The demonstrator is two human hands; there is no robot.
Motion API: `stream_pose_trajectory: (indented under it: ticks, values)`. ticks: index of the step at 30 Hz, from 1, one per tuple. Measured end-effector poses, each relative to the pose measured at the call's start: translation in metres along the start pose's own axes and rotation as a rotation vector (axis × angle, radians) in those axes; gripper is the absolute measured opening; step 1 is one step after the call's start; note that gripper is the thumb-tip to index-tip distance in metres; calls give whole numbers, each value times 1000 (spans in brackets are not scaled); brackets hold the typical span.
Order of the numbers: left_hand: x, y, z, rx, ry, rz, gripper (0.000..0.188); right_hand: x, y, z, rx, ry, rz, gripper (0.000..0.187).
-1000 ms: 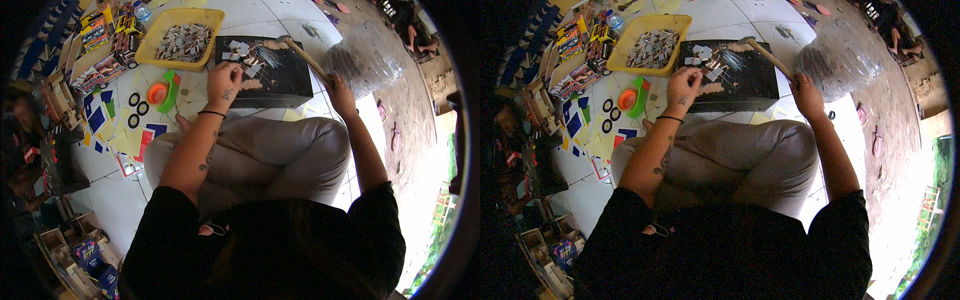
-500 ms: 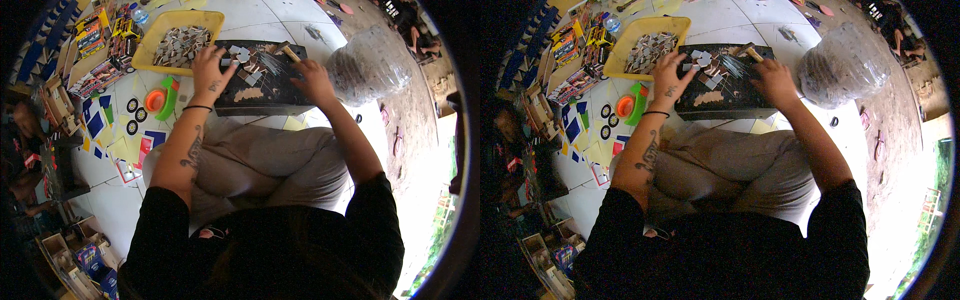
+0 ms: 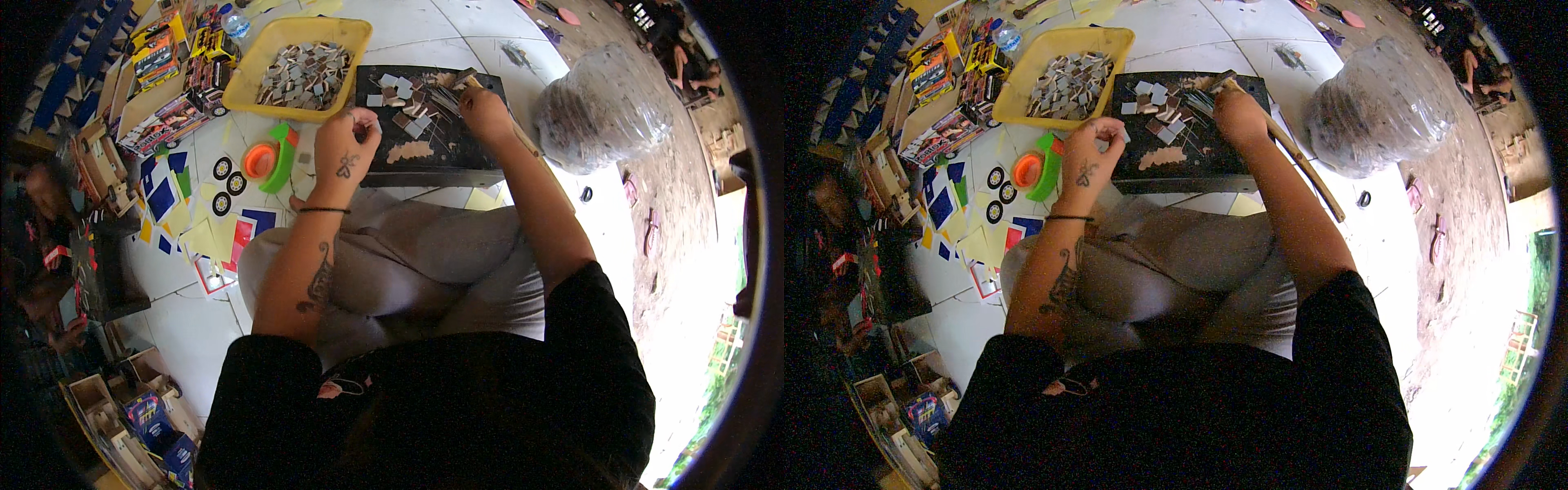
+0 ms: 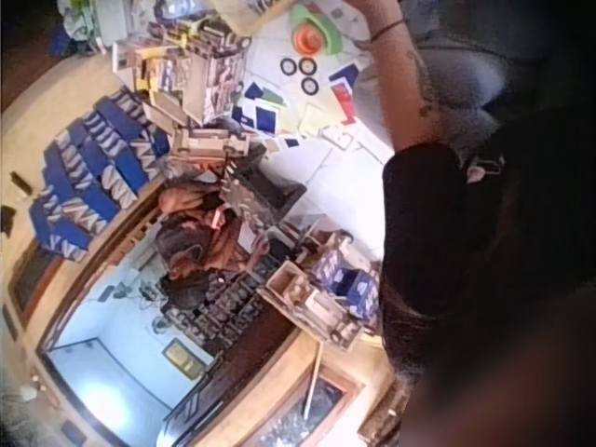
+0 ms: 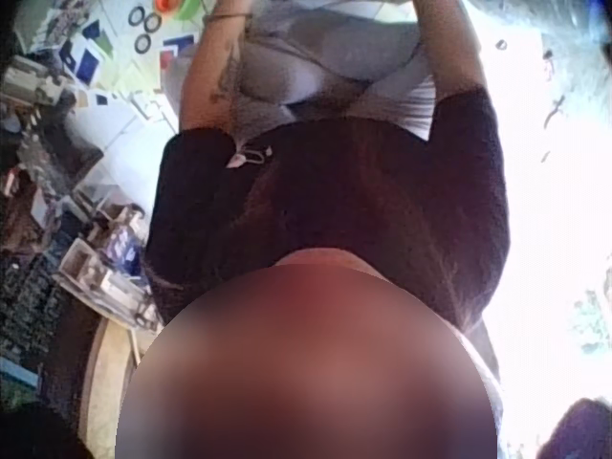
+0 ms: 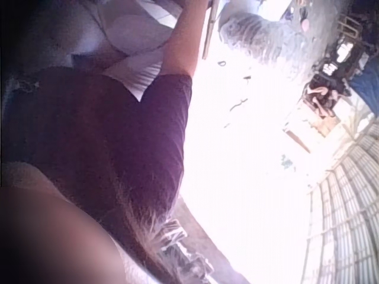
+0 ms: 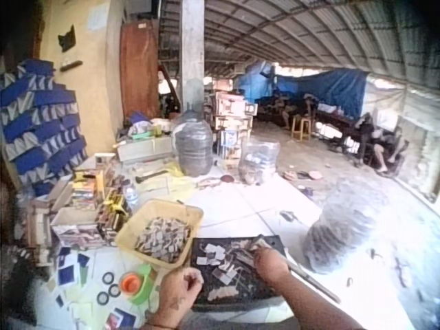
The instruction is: The person sits on the floor and uses a hammer to break small rectangular blocks on a black board. They pick up blocks from a plastic container, place them on the board, strike them with the hammer, and then transfer the broken pieces into a yellow bin.
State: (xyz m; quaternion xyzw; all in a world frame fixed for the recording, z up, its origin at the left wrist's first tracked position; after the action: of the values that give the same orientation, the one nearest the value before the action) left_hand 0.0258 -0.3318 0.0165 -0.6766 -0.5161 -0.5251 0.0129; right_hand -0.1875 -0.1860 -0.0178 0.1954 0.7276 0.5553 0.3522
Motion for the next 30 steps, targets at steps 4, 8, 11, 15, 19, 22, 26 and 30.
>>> stream_pose_trajectory:
  ticks: [4, 8, 11, 15, 19, 22, 26, 30]
  values:
    - [12, -19, 14, -75, -9, 103, 12, -4, 18, 16, 45, -42, -651, 18]
    - [14, -39, 13, -60, -108, 117, 19, -13, 11, 30, -157, -161, -1106, 18]
    - [6, -52, 15, -147, -127, -17, 23, -22, 2, 35, -201, -181, -1207, 20]
    - [-8, -57, 13, -221, -69, -59, 18, -39, -9, 34, -167, -50, -1000, 18]
    - [-9, -56, 10, -181, -95, -14, 11, -55, -8, 35, -83, 100, -951, 10]
    - [-10, -58, 9, -215, -111, -66, 12, -62, 0, 40, 2, 176, -892, 15]
    - [-12, -59, 9, -225, -91, -52, 13, -72, 4, 43, 30, 228, -686, 10]
    - [-11, -58, 9, -219, -96, -72, 14, -81, 11, 47, 70, 271, -593, 11]
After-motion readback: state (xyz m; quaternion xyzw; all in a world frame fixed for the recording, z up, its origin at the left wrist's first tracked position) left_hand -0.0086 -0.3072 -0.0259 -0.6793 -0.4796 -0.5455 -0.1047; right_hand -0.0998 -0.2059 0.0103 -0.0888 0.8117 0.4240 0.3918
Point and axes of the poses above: each hand's wrist, its own z-axis away from the middle knuckle, its own y-axis out of the back of the hand, x = y × z, the point moved 7 cm from there along -z, towards the middle knuckle, and after that the axes turned 1 degree about x, right-handed, at the moved point
